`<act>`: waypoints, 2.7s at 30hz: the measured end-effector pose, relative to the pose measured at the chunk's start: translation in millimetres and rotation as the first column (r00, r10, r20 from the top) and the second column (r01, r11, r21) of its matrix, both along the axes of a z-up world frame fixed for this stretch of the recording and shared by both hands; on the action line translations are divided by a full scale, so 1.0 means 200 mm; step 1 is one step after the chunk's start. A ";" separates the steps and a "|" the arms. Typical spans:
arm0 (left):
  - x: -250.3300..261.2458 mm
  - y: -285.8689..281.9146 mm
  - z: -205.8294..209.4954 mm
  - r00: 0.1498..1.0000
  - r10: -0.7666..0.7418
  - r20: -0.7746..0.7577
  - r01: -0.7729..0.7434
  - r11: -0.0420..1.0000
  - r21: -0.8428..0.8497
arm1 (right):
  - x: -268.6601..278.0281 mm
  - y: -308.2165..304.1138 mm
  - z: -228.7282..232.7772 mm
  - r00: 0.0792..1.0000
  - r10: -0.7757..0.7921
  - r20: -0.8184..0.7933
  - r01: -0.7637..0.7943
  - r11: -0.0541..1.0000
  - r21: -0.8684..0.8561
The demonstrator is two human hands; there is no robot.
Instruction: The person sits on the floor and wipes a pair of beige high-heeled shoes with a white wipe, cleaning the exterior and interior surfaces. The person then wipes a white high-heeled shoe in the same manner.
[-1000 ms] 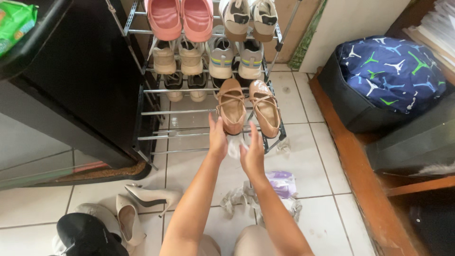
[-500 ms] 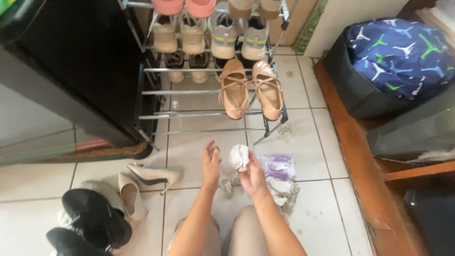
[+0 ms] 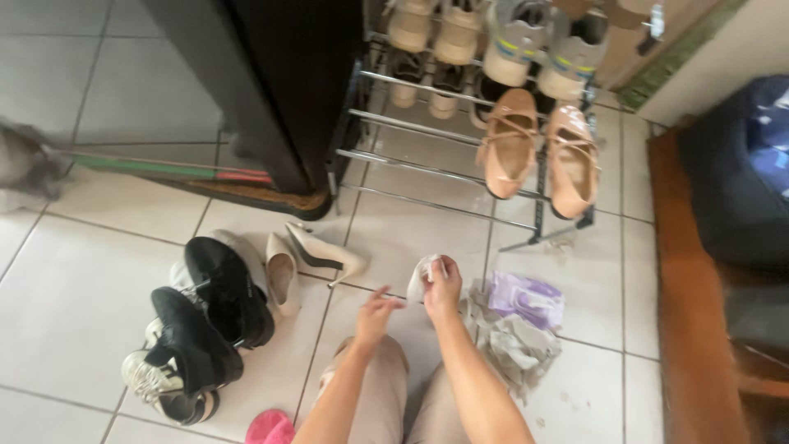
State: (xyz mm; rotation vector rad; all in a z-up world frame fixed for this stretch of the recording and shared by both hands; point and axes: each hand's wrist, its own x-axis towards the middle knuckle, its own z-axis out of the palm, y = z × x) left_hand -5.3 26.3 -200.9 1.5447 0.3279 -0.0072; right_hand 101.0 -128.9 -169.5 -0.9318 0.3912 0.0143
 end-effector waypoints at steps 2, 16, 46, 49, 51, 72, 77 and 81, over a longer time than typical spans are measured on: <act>-0.02 0.18 -0.03 0.988 0.134 0.081 -0.128 0.989 -0.073 | 0.04 0.03 -0.05 0.982 0.063 -0.178 -0.059 0.998 0.026; 0.21 0.55 -0.12 0.805 0.545 -0.232 -0.562 0.577 -0.593 | 0.33 0.70 -0.27 0.615 0.681 -0.397 -0.710 0.259 -0.655; 0.39 0.44 0.33 0.660 -0.272 -0.700 0.749 0.306 0.587 | -0.15 0.06 -0.13 0.964 0.098 -0.246 -0.168 0.944 -0.284; 0.43 0.39 0.25 0.716 -0.270 -0.644 0.686 0.443 0.577 | -0.15 -0.01 -0.11 0.958 0.066 -0.278 -0.157 0.934 -0.320; 0.39 0.42 0.11 0.805 -0.311 -0.505 0.582 0.578 0.572 | -0.15 -0.02 -0.04 0.946 0.082 -0.314 -0.184 0.932 -0.313; 0.00 0.19 0.54 0.996 0.065 -0.058 -0.086 0.638 -0.766 | -0.15 0.01 0.58 0.860 0.481 -0.170 -0.479 0.876 0.055; 0.09 0.14 0.45 0.998 0.034 -0.044 -0.056 0.708 -0.704 | -0.30 0.08 0.75 0.905 0.422 0.050 -0.397 0.881 -0.258; 0.12 0.07 0.37 0.995 0.101 0.017 -0.057 0.686 -0.725 | -0.34 0.07 0.74 0.938 0.347 -0.015 -0.304 0.798 -0.520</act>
